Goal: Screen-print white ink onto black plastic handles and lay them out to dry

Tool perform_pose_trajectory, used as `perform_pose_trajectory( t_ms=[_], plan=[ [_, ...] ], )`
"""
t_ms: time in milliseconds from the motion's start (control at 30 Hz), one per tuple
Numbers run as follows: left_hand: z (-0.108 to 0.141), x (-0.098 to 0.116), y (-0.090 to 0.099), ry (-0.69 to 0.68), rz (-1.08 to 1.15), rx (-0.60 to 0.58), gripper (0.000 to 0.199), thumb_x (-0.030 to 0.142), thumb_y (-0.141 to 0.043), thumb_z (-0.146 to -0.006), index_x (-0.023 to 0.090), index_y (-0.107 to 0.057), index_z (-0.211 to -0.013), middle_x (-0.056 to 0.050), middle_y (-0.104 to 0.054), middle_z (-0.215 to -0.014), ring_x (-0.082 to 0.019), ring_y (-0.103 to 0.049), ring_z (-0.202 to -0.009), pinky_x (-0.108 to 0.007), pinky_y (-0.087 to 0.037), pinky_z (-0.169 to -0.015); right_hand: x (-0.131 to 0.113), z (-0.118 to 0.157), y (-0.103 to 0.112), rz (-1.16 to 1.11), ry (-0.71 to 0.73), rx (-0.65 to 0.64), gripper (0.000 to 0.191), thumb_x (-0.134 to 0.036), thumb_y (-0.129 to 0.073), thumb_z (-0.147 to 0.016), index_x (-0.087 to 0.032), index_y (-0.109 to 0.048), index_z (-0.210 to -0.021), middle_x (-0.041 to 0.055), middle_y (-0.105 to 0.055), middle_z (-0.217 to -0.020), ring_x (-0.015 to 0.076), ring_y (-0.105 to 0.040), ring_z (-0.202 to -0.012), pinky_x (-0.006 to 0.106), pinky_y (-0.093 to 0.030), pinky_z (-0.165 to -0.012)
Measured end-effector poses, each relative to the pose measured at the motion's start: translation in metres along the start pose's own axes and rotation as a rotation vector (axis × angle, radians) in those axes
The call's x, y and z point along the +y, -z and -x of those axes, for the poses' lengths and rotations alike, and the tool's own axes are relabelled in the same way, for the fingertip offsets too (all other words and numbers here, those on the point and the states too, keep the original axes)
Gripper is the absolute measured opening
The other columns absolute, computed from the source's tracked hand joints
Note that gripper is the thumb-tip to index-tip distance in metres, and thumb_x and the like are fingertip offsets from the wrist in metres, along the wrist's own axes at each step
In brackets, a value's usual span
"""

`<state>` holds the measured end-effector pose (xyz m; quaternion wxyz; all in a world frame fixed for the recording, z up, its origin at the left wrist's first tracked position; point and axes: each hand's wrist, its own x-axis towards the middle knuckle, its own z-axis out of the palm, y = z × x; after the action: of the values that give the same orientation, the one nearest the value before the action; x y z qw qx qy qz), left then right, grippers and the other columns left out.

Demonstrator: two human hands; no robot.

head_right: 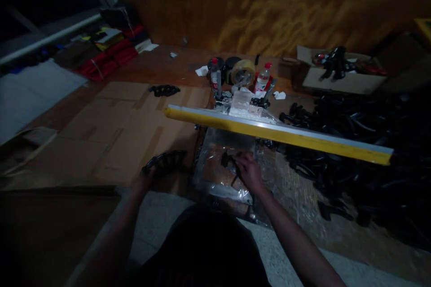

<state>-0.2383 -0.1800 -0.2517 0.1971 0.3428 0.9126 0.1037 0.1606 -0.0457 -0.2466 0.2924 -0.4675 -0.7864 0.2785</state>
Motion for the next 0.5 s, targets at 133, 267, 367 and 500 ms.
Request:
perform_pose_trajectory(
  t_ms=[133, 267, 367, 500],
  plan=[
    [0.028, 0.018, -0.028, -0.058, -0.094, 0.198, 0.055, 0.045, -0.047, -0.093, 0.01, -0.053, -0.135, -0.026, -0.048, -0.145, -0.038, -0.046, -0.133, -0.051, -0.042, -0.103, -0.006, 0.01, -0.014, 0.303, 0.106, -0.069, 0.036, -0.016, -0.047, -0.089, -0.021, -0.075, -0.112, 0.0136, -0.066, -0.109, 0.0277, -0.059, -0.103, 0.04, -0.049, -0.084],
    [0.037, 0.044, -0.059, -0.13, -0.145, 0.154, 0.065, 0.053, -0.049, -0.092, 0.025, -0.041, -0.149, -0.014, -0.036, -0.158, -0.039, -0.032, -0.143, -0.059, -0.037, -0.108, -0.014, 0.007, -0.013, 0.482, 0.219, -0.059, 0.031, -0.017, -0.055, -0.087, -0.02, -0.075, -0.111, 0.0144, -0.067, -0.109, 0.0308, -0.054, -0.103, 0.042, -0.046, -0.083],
    [0.03, 0.056, -0.07, -0.04, -0.164, 0.172, 0.069, 0.056, -0.049, -0.091, 0.029, -0.036, -0.153, -0.011, -0.033, -0.161, -0.04, -0.033, -0.142, -0.062, -0.033, -0.11, -0.038, -0.007, -0.029, 0.358, 0.331, -0.107, 0.029, -0.02, -0.051, -0.094, -0.019, -0.074, -0.11, 0.011, -0.068, -0.096, 0.0244, -0.056, -0.093, 0.036, -0.046, -0.082],
    [0.019, 0.052, -0.073, -0.026, -0.175, 0.141, 0.065, 0.054, -0.053, -0.09, 0.028, -0.044, -0.148, -0.011, -0.036, -0.159, -0.04, -0.034, -0.142, -0.059, -0.032, -0.112, -0.089, -0.034, -0.074, 0.263, 0.382, -0.406, 0.029, -0.015, -0.046, -0.095, -0.017, -0.075, -0.098, 0.0096, -0.072, -0.097, 0.0213, -0.062, -0.093, 0.033, -0.047, -0.087]
  ],
)
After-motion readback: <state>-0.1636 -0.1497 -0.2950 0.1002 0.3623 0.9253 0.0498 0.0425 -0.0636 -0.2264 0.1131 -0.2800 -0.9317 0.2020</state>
